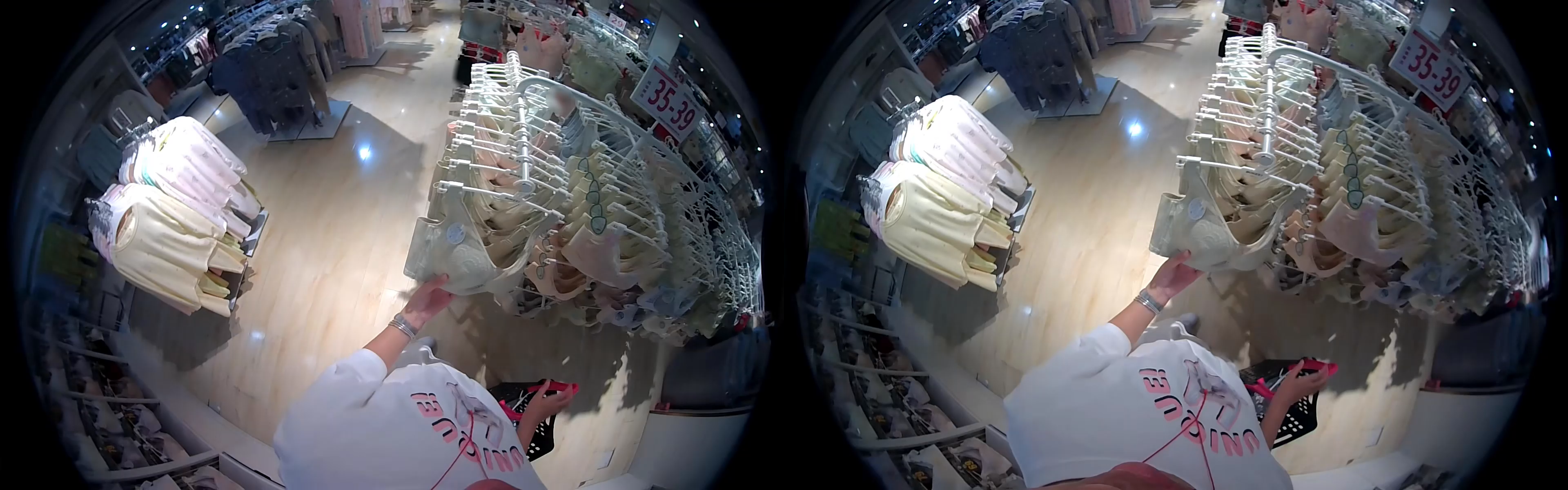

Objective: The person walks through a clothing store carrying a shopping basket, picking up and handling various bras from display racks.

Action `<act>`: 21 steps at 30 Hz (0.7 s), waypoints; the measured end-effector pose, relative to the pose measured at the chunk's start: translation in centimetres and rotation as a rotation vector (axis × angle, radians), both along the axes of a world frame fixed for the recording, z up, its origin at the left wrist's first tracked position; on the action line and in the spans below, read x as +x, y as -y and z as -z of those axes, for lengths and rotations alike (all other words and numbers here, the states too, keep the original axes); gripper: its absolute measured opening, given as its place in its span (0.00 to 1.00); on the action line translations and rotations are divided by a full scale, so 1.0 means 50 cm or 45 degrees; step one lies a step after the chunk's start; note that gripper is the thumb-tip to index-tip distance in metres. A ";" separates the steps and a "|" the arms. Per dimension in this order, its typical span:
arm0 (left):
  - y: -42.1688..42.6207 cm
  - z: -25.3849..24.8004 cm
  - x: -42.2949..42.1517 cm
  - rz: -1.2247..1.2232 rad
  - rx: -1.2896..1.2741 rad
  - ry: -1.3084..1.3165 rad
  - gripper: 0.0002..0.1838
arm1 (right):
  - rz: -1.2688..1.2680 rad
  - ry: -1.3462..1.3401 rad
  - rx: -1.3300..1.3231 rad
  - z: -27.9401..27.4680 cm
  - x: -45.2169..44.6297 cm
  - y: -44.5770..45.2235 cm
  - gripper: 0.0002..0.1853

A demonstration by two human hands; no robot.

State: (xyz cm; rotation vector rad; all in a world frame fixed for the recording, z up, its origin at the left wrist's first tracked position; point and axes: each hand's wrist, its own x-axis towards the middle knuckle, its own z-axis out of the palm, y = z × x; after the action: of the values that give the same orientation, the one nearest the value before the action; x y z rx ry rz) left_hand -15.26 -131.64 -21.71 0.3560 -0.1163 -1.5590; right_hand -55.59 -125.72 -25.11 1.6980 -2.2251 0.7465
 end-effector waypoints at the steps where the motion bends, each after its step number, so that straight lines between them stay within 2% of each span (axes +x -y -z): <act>1: -0.005 -0.004 -0.003 -0.010 0.038 -0.048 0.23 | -0.159 0.422 0.149 -0.007 0.021 0.025 0.30; 4: -0.006 -0.036 -0.013 -0.056 0.136 -0.175 0.17 | -0.454 1.765 0.744 -0.047 0.117 0.112 0.25; 6: -0.009 -0.085 -0.026 -0.121 0.204 -0.238 0.16 | -0.681 2.488 0.974 -0.019 0.186 0.158 0.26; 8: -0.010 -0.103 -0.028 -0.124 0.197 -0.281 0.16 | -0.909 2.785 1.168 -0.080 0.290 0.179 0.29; 10: -0.005 -0.124 -0.036 -0.122 0.215 -0.316 0.15 | -1.083 3.220 1.158 -0.081 0.361 0.196 0.31; 12: -0.006 -0.147 -0.035 -0.116 0.263 -0.339 0.14 | -1.154 3.684 1.055 -0.116 0.413 0.208 0.28; 15: -0.008 -0.167 -0.027 -0.085 0.191 -0.341 0.14 | -0.835 3.799 0.682 -0.151 0.438 0.216 0.23; 18: 0.002 -0.146 -0.019 -0.098 0.168 -0.325 0.16 | -0.687 3.792 0.643 -0.154 0.417 0.233 0.22; 21: 0.005 -0.143 -0.035 -0.074 0.119 -0.371 0.16 | -0.705 3.770 0.608 -0.162 0.410 0.242 0.21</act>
State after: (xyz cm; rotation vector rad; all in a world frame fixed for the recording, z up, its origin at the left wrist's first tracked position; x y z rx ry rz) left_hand -17.01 -131.87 -14.54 0.2002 0.1918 -1.5447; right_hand -35.10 -137.82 -17.01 0.1340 0.1838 -1.0009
